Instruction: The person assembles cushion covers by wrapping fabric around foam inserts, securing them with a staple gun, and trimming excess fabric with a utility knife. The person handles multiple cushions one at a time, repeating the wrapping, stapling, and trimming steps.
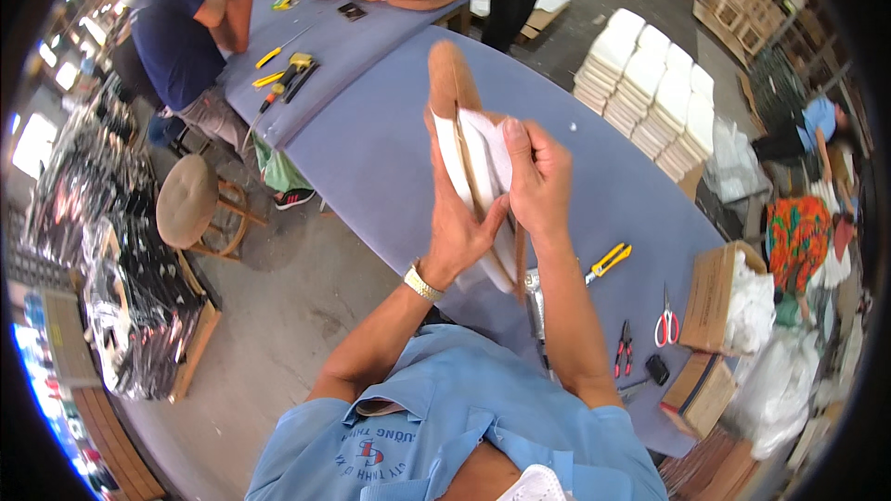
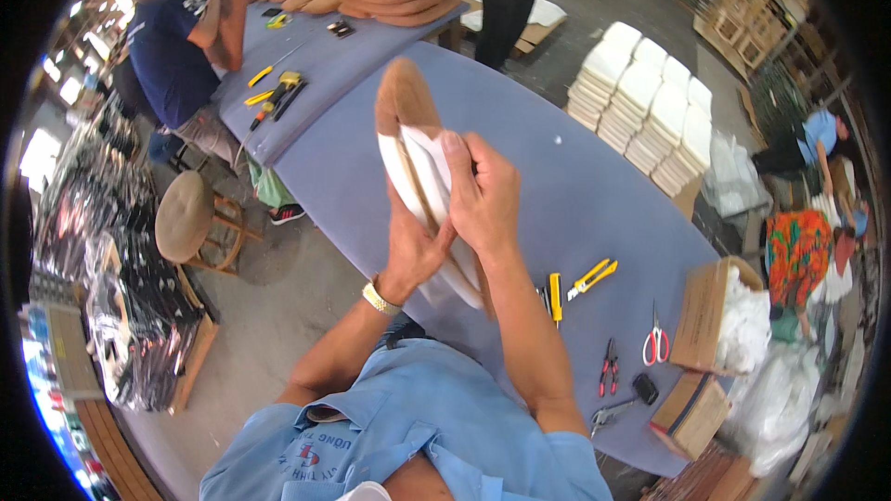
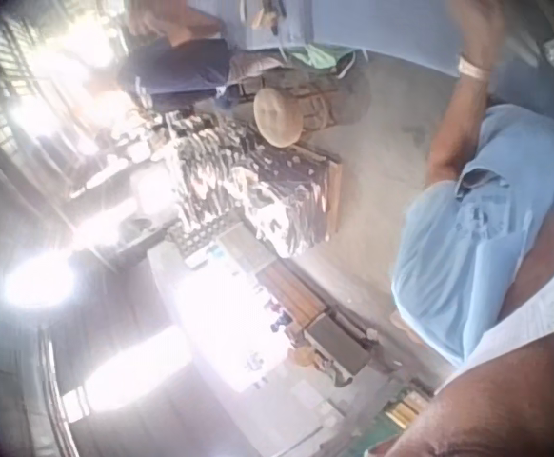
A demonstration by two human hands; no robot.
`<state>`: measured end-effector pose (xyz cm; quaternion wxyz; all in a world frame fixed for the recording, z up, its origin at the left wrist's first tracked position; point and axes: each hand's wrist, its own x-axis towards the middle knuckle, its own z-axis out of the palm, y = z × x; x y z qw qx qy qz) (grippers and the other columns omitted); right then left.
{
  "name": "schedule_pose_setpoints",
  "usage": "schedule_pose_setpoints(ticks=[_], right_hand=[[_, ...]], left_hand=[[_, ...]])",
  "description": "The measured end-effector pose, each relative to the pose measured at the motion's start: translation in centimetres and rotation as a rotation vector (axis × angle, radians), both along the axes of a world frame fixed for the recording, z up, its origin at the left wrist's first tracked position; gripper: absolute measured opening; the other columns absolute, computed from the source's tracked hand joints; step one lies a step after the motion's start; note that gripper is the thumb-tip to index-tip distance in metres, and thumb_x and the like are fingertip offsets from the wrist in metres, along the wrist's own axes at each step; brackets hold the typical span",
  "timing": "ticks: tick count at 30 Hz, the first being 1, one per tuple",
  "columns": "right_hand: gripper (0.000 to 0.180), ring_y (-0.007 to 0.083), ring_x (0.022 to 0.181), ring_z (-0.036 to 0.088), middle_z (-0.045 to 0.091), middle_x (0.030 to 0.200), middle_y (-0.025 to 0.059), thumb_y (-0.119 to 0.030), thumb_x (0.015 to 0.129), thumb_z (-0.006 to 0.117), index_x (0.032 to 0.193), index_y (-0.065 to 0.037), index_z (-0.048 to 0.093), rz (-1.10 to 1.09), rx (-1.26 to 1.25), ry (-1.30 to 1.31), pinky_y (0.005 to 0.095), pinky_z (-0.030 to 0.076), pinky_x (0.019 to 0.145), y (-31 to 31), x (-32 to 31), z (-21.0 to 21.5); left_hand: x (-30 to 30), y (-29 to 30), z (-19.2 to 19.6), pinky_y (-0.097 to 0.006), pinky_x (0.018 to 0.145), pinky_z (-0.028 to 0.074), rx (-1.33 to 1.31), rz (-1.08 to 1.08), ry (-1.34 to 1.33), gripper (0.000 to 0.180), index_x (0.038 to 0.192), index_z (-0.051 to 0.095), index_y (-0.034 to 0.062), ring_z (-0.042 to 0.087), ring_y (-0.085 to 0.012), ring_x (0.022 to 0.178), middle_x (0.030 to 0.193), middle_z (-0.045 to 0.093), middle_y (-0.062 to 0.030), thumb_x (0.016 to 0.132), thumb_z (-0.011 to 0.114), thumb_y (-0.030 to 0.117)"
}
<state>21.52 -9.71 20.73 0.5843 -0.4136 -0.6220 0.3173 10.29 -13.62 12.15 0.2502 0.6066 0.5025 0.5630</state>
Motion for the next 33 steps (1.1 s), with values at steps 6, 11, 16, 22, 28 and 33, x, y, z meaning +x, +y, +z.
schedule_pose_setpoints(ticks=[6,11,16,22,28,33], right_hand=[[0.033,0.0059,0.069,0.044,0.054,0.071,-0.0027,-0.028,0.107,0.062,0.096,0.002,0.070,0.059,0.018,0.212,0.0261,0.037,0.059,-2.9,1.5,3.6],[0.024,0.0040,0.068,0.046,0.057,0.075,-0.0038,-0.021,0.106,0.063,0.100,0.002,0.070,-0.024,-0.047,0.238,0.0236,0.041,0.061,-7.2,4.4,-1.6],[0.024,0.0061,0.076,0.052,0.062,0.083,-0.0020,-0.020,0.106,0.062,0.098,0.002,0.069,-0.231,-0.526,0.251,0.0259,0.046,0.068,-10.1,8.6,-21.2],[0.025,0.0088,0.078,0.054,0.064,0.083,0.0011,-0.021,0.104,0.060,0.105,0.002,0.069,-0.431,-0.634,0.241,0.0310,0.046,0.069,-13.1,10.4,-24.7],[0.033,0.0190,0.064,0.055,0.061,0.071,0.0134,-0.031,0.102,0.062,0.096,0.001,0.067,-0.384,-0.637,0.124,0.0381,0.045,0.063,-12.8,11.6,-25.2],[0.026,0.0272,0.070,0.064,0.068,0.082,0.0143,-0.028,0.100,0.064,0.099,-0.002,0.067,-0.339,-0.753,0.118,0.0397,0.052,0.068,-13.1,11.0,-23.7]], left_hand=[[-4.6,-1.1,10.6,-0.043,0.093,0.058,0.014,0.103,0.420,0.091,0.156,0.035,0.0029,0.069,-0.0379,0.115,0.131,0.063,-0.0235,0.076,0.077,0.009],[-6.5,-2.3,12.1,-0.045,0.079,0.062,0.082,-0.270,0.689,0.097,0.161,0.038,0.0168,0.074,-0.0391,0.095,0.134,0.066,-0.0221,0.070,0.073,0.008],[-1.5,0.2,-1.4,-0.053,0.090,0.058,-0.618,-0.605,0.962,0.100,0.165,0.028,0.0218,0.072,-0.0415,0.106,0.144,0.060,-0.0220,0.076,0.074,0.025],[3.0,-2.4,-7.1,-0.055,0.099,0.054,-0.532,-0.624,0.957,0.108,0.166,0.021,0.0198,0.055,-0.0465,0.133,0.165,0.028,-0.0287,0.076,0.081,0.033],[5.6,-0.9,-5.4,-0.061,0.117,0.035,-0.068,-0.714,1.001,0.114,0.166,0.019,0.0127,0.032,-0.0507,0.149,0.169,0.014,-0.0291,0.071,0.081,0.015],[6.7,1.4,-6.2,-0.045,0.115,0.043,-0.309,-0.982,0.706,0.107,0.164,0.018,0.0055,0.041,-0.0455,0.146,0.166,0.029,-0.0271,0.073,0.075,0.004]])
